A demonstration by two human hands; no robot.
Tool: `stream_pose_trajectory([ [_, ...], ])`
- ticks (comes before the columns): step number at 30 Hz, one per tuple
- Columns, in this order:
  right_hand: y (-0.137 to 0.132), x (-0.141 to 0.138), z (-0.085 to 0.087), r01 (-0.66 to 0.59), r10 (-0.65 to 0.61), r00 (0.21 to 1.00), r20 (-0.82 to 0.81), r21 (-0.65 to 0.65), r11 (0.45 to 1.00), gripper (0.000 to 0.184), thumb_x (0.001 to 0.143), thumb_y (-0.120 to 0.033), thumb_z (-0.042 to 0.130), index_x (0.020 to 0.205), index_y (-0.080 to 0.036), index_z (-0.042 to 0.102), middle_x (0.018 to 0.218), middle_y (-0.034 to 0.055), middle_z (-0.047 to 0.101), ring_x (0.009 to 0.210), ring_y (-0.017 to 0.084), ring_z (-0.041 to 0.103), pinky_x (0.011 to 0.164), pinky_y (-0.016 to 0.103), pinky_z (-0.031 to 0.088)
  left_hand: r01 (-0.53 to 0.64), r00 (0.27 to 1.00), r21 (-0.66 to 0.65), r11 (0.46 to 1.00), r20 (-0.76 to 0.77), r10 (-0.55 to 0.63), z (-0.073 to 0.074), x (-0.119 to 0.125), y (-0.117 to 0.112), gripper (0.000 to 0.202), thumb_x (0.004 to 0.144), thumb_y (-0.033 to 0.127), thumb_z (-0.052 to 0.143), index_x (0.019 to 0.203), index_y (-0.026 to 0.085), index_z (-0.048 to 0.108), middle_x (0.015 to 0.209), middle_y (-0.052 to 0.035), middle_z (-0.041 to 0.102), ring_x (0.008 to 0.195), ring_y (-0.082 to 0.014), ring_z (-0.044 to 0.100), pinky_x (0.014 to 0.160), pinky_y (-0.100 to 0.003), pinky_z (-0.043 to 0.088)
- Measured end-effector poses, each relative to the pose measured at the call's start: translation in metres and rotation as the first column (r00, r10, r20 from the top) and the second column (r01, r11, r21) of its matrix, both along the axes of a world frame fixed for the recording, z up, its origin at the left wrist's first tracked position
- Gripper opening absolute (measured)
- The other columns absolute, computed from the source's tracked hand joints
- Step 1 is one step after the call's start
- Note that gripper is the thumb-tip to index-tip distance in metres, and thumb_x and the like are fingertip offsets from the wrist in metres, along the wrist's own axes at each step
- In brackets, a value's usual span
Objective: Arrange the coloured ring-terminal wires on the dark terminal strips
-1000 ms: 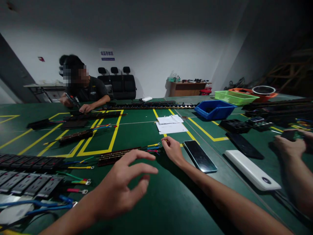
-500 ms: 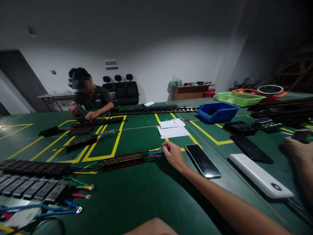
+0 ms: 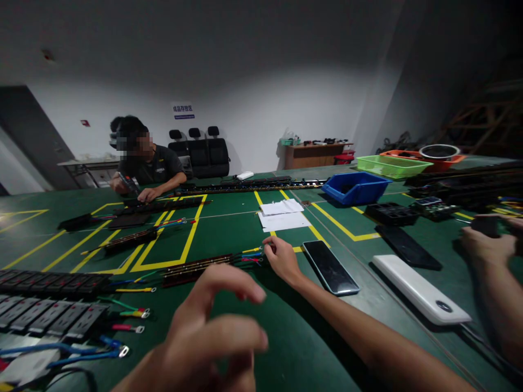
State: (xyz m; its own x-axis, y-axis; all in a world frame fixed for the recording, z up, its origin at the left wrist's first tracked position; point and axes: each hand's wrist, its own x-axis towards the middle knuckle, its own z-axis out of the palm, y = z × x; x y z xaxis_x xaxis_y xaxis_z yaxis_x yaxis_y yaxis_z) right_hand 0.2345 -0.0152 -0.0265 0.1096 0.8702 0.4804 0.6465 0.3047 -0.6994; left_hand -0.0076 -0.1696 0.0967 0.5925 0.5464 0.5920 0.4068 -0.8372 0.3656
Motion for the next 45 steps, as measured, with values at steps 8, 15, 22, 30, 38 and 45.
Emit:
stream_pose_trajectory([
  [8,0.000,0.001,0.001,-0.021,0.021,0.999,-0.024,-0.027,0.999,0.024,0.088,-0.027,0.048,0.092,-0.020,0.071,0.078,0.0035,0.071,0.067,0.019,0.062,0.063,0.028,0.040,-0.065,0.994,-0.181,0.981,0.078,0.081,-0.015,0.007,0.091,0.010,0.094,0.027,0.054,0.087,0.021,0.055,0.087,-0.0029,0.054,0.078,-0.0176,0.055,0.068,-0.032,0.047],
  [15,0.003,0.002,-0.004,-0.026,0.023,0.999,-0.043,-0.056,0.998,0.023,0.088,-0.029,0.050,0.092,-0.019,0.071,0.073,0.0022,0.069,0.065,0.018,0.060,0.060,0.028,0.037,-0.129,0.990,-0.158,0.979,0.034,0.136,-0.052,-0.007,0.116,0.032,0.098,0.025,0.051,0.069,0.023,0.036,0.073,0.0018,0.042,0.065,-0.0146,0.044,0.060,-0.028,0.036],
  [22,0.001,0.004,-0.004,-0.033,0.031,0.998,-0.048,-0.059,0.998,0.023,0.087,-0.028,0.050,0.091,-0.020,0.070,0.069,0.0004,0.066,0.061,0.017,0.057,0.059,0.027,0.035,-0.283,0.955,0.106,0.953,-0.054,0.290,-0.081,-0.025,0.128,0.041,0.102,0.021,0.045,0.062,0.022,0.037,0.068,0.0000,0.042,0.065,-0.0167,0.044,0.060,-0.031,0.033],
  [30,-0.008,0.002,0.000,-0.021,0.021,1.000,0.015,-0.027,0.999,0.022,0.089,-0.027,0.050,0.094,-0.020,0.070,0.073,0.0018,0.068,0.065,0.018,0.059,0.060,0.027,0.038,-0.435,0.857,0.267,0.860,-0.170,0.486,-0.091,-0.035,0.129,0.024,0.098,0.028,0.051,0.076,0.019,0.056,0.082,-0.0063,0.055,0.079,-0.0235,0.052,0.072,-0.037,0.042],
  [38,-0.018,-0.003,0.004,0.002,-0.010,0.992,0.126,0.066,0.998,0.025,0.089,-0.024,0.052,0.106,-0.019,0.070,0.077,0.0020,0.067,0.066,0.018,0.059,0.064,0.028,0.039,-0.427,0.851,0.160,0.890,-0.261,0.455,-0.096,-0.032,0.133,0.035,0.098,0.035,0.052,0.125,0.016,0.062,0.124,-0.0135,0.064,0.116,-0.0322,0.057,0.099,-0.051,0.045],
  [45,-0.018,-0.003,0.005,0.047,-0.049,0.977,0.208,0.013,0.999,0.028,0.090,-0.022,0.051,0.104,-0.023,0.075,0.092,0.0036,0.071,0.073,0.018,0.062,0.066,0.028,0.040,-0.433,0.837,0.119,0.893,-0.313,0.448,-0.095,-0.032,0.134,0.035,0.099,0.039,0.049,0.118,0.016,0.068,0.124,-0.0139,0.066,0.116,-0.0323,0.059,0.100,-0.052,0.047],
])
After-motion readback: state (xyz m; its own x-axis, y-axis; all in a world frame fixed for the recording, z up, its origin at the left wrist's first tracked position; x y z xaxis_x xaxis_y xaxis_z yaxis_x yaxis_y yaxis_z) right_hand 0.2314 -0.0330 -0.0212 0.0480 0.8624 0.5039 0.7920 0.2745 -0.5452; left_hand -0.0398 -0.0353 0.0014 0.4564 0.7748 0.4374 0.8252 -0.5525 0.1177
